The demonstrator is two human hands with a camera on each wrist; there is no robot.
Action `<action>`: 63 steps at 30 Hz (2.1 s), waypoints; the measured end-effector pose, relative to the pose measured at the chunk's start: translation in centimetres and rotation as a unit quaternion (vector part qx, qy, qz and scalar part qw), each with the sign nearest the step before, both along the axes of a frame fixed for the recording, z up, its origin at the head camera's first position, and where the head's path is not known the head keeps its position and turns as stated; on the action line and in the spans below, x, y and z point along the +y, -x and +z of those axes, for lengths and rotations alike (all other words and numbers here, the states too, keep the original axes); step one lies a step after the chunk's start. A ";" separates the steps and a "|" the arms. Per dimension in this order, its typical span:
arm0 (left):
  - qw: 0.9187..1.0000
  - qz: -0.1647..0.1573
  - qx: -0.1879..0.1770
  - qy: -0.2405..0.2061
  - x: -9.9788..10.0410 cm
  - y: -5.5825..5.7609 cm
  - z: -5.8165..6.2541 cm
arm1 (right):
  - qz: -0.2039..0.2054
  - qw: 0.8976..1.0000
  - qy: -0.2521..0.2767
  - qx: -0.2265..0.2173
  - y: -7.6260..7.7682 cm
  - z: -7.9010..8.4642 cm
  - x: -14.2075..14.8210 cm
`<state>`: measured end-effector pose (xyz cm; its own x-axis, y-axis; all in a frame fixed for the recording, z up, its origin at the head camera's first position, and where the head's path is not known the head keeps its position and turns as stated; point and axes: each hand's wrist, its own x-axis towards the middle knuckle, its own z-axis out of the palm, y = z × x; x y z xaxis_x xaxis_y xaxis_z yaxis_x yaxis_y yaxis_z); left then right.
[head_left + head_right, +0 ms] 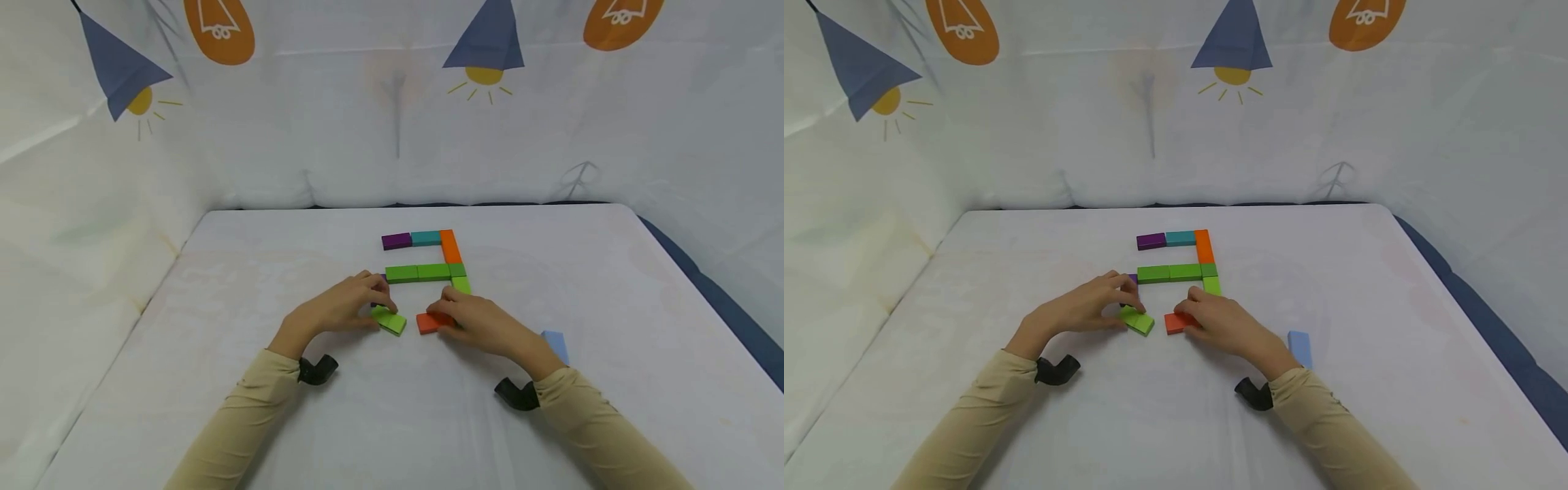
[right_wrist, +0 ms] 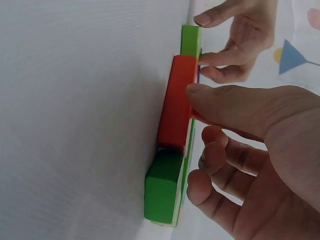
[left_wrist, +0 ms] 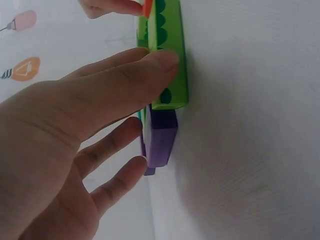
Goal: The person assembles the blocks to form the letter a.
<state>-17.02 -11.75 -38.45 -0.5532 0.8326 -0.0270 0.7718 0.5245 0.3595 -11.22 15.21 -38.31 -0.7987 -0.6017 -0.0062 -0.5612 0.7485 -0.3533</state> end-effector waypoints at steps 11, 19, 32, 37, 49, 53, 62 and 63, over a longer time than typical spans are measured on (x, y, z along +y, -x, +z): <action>1.000 -0.001 0.014 -0.015 0.5 -0.1 -0.5 | 0.009 1.000 0.017 -0.016 0.3 -0.5 0.4; 0.999 -0.005 0.020 -0.029 1.1 -0.2 -0.7 | 0.021 0.999 0.027 -0.026 0.4 -0.3 0.7; 0.999 0.015 0.004 -0.050 1.3 0.0 -0.8 | 0.016 0.998 0.025 -0.050 0.8 -0.2 1.4; 0.997 0.052 -0.002 -0.063 0.6 0.3 -0.4 | -0.020 0.997 0.033 -0.071 1.2 1.1 2.8; 0.975 0.215 -0.024 -0.052 -0.1 1.0 -1.7 | -0.075 0.988 -0.006 -0.137 1.6 1.8 5.5; 0.974 0.219 -0.022 -0.057 0.1 1.2 -2.2 | -0.085 0.983 -0.020 -0.161 1.5 1.7 5.4; 0.977 0.199 -0.002 -0.078 0.5 1.3 -2.1 | -0.090 0.981 -0.037 -0.166 1.6 1.5 5.1; 0.979 0.189 0.002 -0.082 0.5 1.3 -2.1 | -0.088 0.982 -0.036 -0.164 1.6 1.5 5.1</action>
<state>-18.31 -11.21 -40.57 -0.8221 0.5618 0.0927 0.5356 0.7077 0.4608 -12.78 20.36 -36.83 -0.8388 -0.4425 -0.3171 -0.2856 0.8536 -0.4357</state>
